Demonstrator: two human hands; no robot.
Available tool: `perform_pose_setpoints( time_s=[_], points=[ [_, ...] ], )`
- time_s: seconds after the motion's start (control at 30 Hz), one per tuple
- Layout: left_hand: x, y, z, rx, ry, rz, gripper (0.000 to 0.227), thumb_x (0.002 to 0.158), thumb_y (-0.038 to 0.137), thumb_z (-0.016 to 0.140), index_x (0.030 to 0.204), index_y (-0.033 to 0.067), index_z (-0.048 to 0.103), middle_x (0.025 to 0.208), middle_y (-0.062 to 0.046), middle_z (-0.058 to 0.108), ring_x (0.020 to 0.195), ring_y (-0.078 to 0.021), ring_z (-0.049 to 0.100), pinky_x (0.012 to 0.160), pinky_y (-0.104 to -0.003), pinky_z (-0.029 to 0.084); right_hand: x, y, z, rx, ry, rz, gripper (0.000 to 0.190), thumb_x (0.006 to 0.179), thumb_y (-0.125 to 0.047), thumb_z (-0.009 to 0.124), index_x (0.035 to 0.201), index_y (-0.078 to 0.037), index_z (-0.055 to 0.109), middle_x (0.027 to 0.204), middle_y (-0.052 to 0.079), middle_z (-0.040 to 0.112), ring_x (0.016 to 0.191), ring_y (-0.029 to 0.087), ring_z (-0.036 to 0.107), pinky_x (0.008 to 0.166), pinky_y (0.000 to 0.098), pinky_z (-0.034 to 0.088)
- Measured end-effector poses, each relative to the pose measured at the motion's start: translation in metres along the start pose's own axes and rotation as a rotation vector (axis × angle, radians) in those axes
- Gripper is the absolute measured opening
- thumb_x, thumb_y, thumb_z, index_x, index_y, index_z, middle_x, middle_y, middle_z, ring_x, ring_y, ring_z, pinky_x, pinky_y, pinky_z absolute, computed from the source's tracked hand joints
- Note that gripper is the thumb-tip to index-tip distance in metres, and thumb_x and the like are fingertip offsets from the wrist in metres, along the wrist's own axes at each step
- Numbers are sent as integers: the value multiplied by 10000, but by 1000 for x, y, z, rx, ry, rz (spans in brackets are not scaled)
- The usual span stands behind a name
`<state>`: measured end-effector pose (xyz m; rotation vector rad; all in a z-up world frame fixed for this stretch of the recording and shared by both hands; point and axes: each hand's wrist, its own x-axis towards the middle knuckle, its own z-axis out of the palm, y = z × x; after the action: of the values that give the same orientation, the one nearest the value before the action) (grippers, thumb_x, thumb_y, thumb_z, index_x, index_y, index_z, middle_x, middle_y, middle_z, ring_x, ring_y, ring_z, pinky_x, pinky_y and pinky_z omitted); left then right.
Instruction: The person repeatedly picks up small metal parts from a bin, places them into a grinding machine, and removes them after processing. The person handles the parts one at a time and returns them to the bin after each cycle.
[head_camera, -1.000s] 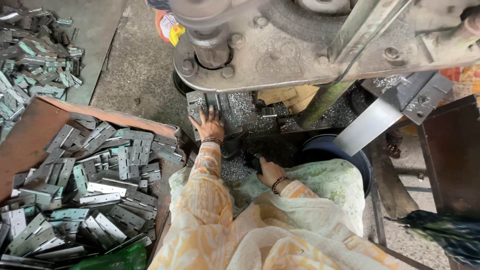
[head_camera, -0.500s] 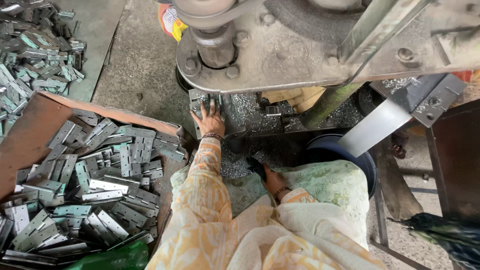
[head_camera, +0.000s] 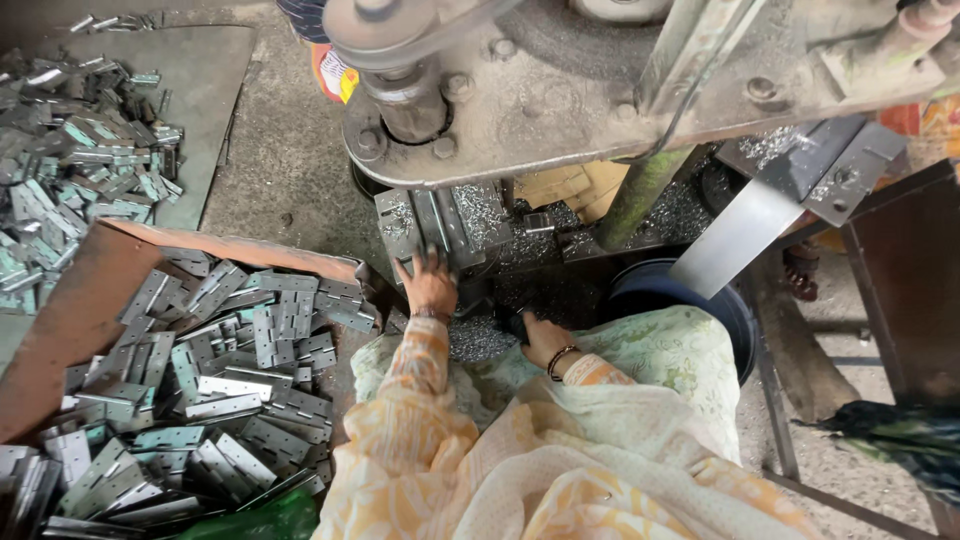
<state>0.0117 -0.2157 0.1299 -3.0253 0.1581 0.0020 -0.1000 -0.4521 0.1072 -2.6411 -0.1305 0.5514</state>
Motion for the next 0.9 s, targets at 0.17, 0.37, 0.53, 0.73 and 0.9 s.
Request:
perform_pose_setpoints(
  time_s=[0.17, 0.37, 0.53, 0.73, 0.9],
  points=[
    [-56, -4, 17, -6, 351, 147, 321, 978, 297, 591, 1230, 146, 721, 1492, -53, 564, 1456, -320, 423, 1224, -691, 239, -2, 0, -1, -1, 29, -27, 498, 815, -217, 725, 1225, -47, 498, 1001, 262, 720, 953, 455, 703, 821, 556, 575],
    [-45, -10, 14, -57, 536, 203, 198, 938, 209, 617, 1024, 119, 771, 1388, -71, 631, 1390, -339, 478, 1188, -695, 279, -6, -3, -7, -18, 17, -38, 521, 823, -250, 758, 1219, -34, 496, 1024, 266, 717, 983, 452, 699, 834, 547, 574],
    [-46, -10, -29, -78, 639, 250, 192, 905, 167, 620, 1001, 125, 781, 1348, -80, 664, 1334, -330, 517, 1162, -684, 289, -11, -9, -16, -28, -10, -32, 539, 830, -274, 766, 1232, -39, 495, 1062, 243, 713, 1023, 444, 688, 854, 543, 566],
    [-44, -13, -79, -250, 672, 135, 251, 824, 131, 692, 1052, 80, 784, 1198, -59, 723, 1218, -304, 568, 1107, -591, 389, 11, -9, -16, 22, 221, -174, 619, 814, -363, 795, 1300, -74, 543, 1136, 242, 673, 1009, 459, 666, 827, 543, 555],
    [-35, -20, -68, -682, 666, -87, 300, 733, 11, 689, 1013, 64, 786, 1048, -97, 767, 1053, -312, 632, 927, -474, 490, 75, -10, -20, 324, 610, -386, 577, 854, -359, 839, 1274, -32, 617, 1103, 230, 713, 989, 412, 710, 858, 462, 588]
  ],
)
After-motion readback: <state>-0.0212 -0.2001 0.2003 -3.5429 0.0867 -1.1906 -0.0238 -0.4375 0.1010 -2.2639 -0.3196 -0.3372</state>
